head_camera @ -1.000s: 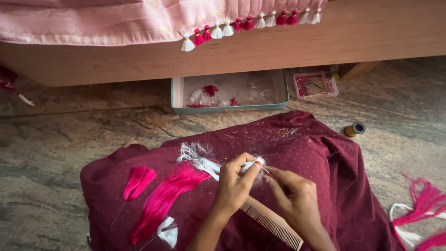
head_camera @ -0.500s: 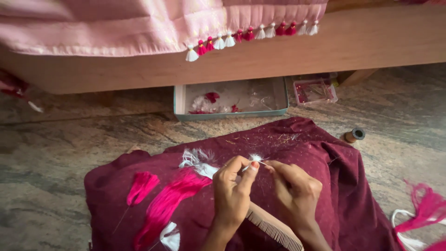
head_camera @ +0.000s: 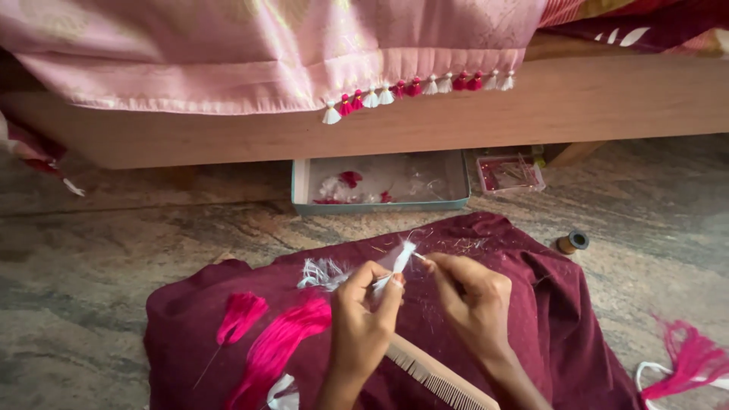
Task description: The person is creating decorative tassels on the edge of a saree using white and pink thread, scissors, and a comb.
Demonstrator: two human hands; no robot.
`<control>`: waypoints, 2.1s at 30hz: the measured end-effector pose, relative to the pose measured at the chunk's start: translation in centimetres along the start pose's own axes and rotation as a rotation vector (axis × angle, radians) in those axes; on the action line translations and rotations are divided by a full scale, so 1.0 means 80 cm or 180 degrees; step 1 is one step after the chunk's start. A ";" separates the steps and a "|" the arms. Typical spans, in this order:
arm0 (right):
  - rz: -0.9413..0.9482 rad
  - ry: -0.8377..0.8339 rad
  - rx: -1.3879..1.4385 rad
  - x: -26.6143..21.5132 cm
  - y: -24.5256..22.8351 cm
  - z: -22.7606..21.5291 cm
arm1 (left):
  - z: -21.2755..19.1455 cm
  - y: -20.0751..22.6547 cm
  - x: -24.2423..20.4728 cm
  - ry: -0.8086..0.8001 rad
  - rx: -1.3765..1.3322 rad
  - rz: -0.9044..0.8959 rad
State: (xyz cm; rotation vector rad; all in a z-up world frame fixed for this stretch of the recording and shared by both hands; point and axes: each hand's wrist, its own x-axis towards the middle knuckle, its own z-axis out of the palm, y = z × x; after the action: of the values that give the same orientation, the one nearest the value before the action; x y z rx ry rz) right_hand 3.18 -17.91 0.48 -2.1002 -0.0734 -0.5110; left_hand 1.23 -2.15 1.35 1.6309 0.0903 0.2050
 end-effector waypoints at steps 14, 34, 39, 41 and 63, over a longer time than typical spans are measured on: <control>-0.0593 -0.0195 -0.0018 -0.018 -0.023 -0.021 | -0.009 0.011 0.017 -0.0778 -0.1213 -0.0646; -0.1202 0.0482 -0.1066 0.024 0.028 -0.023 | 0.044 0.026 -0.016 -0.0199 0.0903 0.0482; 0.0194 0.0545 -0.1781 0.073 0.119 -0.039 | 0.068 -0.016 -0.060 -0.0646 0.0970 0.0283; 0.0084 0.0769 -0.1613 0.085 0.133 -0.050 | 0.073 -0.040 -0.081 -0.1000 0.1102 0.0260; -0.0945 0.0517 -0.2027 0.167 0.046 -0.175 | 0.056 -0.085 -0.019 -0.1426 -0.1485 -0.1021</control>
State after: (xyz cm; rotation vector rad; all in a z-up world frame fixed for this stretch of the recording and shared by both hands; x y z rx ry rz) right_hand 11.66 -33.37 9.33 -2.6724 -0.1446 -0.9822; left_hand 1.03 -6.33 -5.76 1.1437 -0.0388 -0.3640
